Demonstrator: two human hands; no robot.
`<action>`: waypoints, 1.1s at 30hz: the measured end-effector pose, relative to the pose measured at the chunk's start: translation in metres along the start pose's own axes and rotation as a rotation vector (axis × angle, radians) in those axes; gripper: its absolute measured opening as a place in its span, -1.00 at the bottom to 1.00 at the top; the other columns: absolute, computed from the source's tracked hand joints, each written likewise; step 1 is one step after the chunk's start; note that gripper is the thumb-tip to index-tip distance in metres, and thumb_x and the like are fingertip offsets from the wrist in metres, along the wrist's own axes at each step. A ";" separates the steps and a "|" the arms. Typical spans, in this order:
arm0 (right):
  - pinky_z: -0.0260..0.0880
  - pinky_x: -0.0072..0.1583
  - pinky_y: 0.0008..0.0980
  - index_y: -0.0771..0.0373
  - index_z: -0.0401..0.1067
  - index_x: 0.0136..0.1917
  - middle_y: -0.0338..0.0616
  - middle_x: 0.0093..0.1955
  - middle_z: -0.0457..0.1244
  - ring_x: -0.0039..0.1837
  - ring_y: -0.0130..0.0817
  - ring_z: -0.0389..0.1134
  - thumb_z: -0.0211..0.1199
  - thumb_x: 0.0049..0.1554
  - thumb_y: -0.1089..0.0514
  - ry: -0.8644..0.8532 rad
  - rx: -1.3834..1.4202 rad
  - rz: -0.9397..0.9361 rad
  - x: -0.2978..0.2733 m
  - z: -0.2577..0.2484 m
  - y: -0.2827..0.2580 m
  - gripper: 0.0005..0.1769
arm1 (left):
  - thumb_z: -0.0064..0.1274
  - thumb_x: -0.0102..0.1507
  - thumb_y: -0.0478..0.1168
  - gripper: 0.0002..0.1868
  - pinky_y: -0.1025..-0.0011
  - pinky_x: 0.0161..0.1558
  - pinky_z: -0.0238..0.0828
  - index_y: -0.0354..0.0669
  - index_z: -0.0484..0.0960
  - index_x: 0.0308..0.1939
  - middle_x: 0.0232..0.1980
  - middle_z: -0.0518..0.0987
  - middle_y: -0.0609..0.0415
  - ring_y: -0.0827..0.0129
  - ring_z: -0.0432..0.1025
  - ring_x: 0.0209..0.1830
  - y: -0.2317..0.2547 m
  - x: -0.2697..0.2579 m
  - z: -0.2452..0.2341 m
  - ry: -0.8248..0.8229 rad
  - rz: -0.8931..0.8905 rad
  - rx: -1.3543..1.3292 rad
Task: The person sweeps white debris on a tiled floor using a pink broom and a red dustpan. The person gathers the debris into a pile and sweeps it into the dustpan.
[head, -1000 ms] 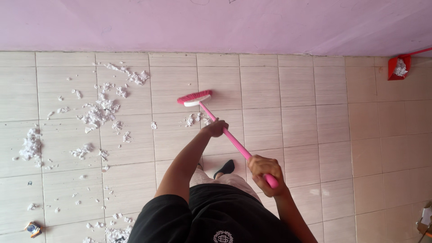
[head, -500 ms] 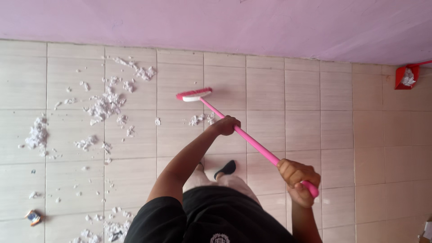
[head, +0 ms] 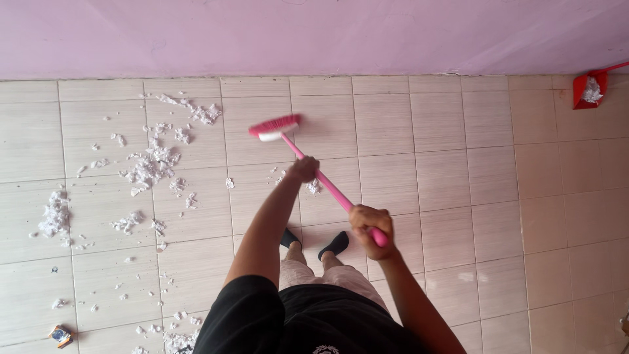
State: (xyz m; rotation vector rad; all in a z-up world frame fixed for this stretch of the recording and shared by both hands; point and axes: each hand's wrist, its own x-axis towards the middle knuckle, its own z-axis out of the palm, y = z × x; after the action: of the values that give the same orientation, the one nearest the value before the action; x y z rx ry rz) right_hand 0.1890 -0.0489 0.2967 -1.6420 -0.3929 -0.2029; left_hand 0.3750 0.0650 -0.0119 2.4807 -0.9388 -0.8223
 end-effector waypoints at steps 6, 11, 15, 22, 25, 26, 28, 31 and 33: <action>0.24 -0.14 -0.29 0.26 0.17 -0.40 -0.20 -0.43 0.11 -0.34 -0.37 0.12 0.10 0.07 0.25 -0.050 0.021 0.091 -0.032 -0.033 -0.075 -0.76 | 0.12 0.32 0.00 -0.68 0.09 0.13 0.41 -0.17 0.59 -0.35 -0.22 0.58 -0.08 0.06 0.48 -0.05 0.067 -0.055 0.058 0.219 0.220 -0.403; 0.23 -0.14 -0.26 0.27 0.18 -0.42 -0.19 -0.45 0.11 -0.35 -0.35 0.10 0.09 0.06 0.29 -0.093 0.076 0.117 -0.035 -0.040 -0.104 -0.76 | 0.15 0.29 -0.06 -0.75 0.08 0.11 0.40 -0.17 0.62 -0.32 -0.20 0.60 -0.09 0.01 0.47 -0.04 0.100 -0.084 0.077 0.276 0.207 -0.501; 0.18 -0.16 -0.24 0.26 0.21 -0.40 -0.19 -0.44 0.11 -0.36 -0.35 0.08 0.11 0.10 0.27 -0.066 0.207 0.000 -0.041 -0.051 -0.113 -0.75 | 0.13 0.31 -0.11 -0.76 0.09 0.18 0.37 -0.18 0.62 -0.36 -0.28 0.61 -0.06 0.04 0.48 -0.04 0.104 -0.087 0.067 0.438 0.187 -0.534; 0.23 -0.21 -0.35 0.21 0.27 -0.34 -0.20 -0.45 0.11 -0.37 -0.40 0.11 0.10 0.20 -0.02 0.077 0.362 -0.196 -0.028 -0.064 -0.057 -0.64 | 0.14 0.32 -0.12 -0.71 0.04 0.23 0.29 -0.22 0.60 -0.43 -0.32 0.59 -0.05 0.03 0.44 -0.06 0.059 -0.107 0.046 0.780 -0.047 -0.412; 0.31 0.18 -0.09 0.16 0.25 -0.33 -0.20 -0.41 0.08 -0.26 -0.23 0.16 0.01 0.33 -0.07 0.110 0.346 -0.086 -0.024 -0.041 -0.017 -0.56 | 0.19 0.24 -0.11 -0.75 0.04 0.11 0.30 -0.21 0.64 -0.42 -0.29 0.59 -0.10 -0.05 0.41 -0.06 0.020 -0.125 0.046 0.803 -0.246 -0.417; 0.33 0.18 -0.09 0.14 0.22 -0.35 -0.19 -0.42 0.08 -0.26 -0.26 0.16 0.02 0.31 -0.03 0.114 0.384 -0.010 -0.025 -0.032 -0.003 -0.58 | 0.21 0.24 -0.11 -0.73 0.04 0.11 0.30 -0.24 0.61 -0.42 -0.28 0.58 -0.14 -0.06 0.42 -0.05 0.006 -0.132 0.048 0.815 -0.305 -0.388; 0.38 0.12 -0.07 0.14 0.17 -0.40 -0.18 -0.45 0.07 -0.30 -0.29 0.15 0.02 0.28 0.06 0.096 0.414 0.086 -0.028 -0.009 0.024 -0.59 | 0.14 0.23 -0.18 -0.83 0.05 0.16 0.35 -0.22 0.61 -0.37 -0.26 0.61 -0.12 -0.01 0.46 -0.02 -0.016 -0.149 0.053 0.788 -0.357 -0.324; 0.34 0.10 -0.09 0.18 0.12 -0.41 -0.16 -0.45 0.04 -0.30 -0.29 0.10 -0.01 0.28 0.17 0.000 0.399 0.143 -0.040 0.010 0.029 -0.59 | 0.14 0.18 -0.18 -0.86 0.08 0.11 0.39 -0.17 0.67 -0.31 -0.19 0.61 -0.20 -0.03 0.47 -0.03 -0.024 -0.165 0.070 0.639 -0.405 -0.199; 0.24 0.05 -0.16 0.21 0.09 -0.40 -0.16 -0.44 0.02 -0.29 -0.32 0.05 -0.03 0.29 0.20 -0.051 0.417 0.146 -0.044 0.009 0.015 -0.60 | 0.16 0.18 -0.18 -0.89 0.10 0.08 0.41 -0.13 0.70 -0.35 -0.18 0.61 -0.19 -0.04 0.46 -0.02 -0.009 -0.160 0.080 0.594 -0.387 -0.240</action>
State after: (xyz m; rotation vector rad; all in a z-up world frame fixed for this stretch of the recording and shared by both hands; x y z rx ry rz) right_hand 0.1527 -0.0472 0.2662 -1.2594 -0.3267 0.0317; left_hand 0.2312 0.1716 -0.0153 2.4894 -0.1490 -0.2353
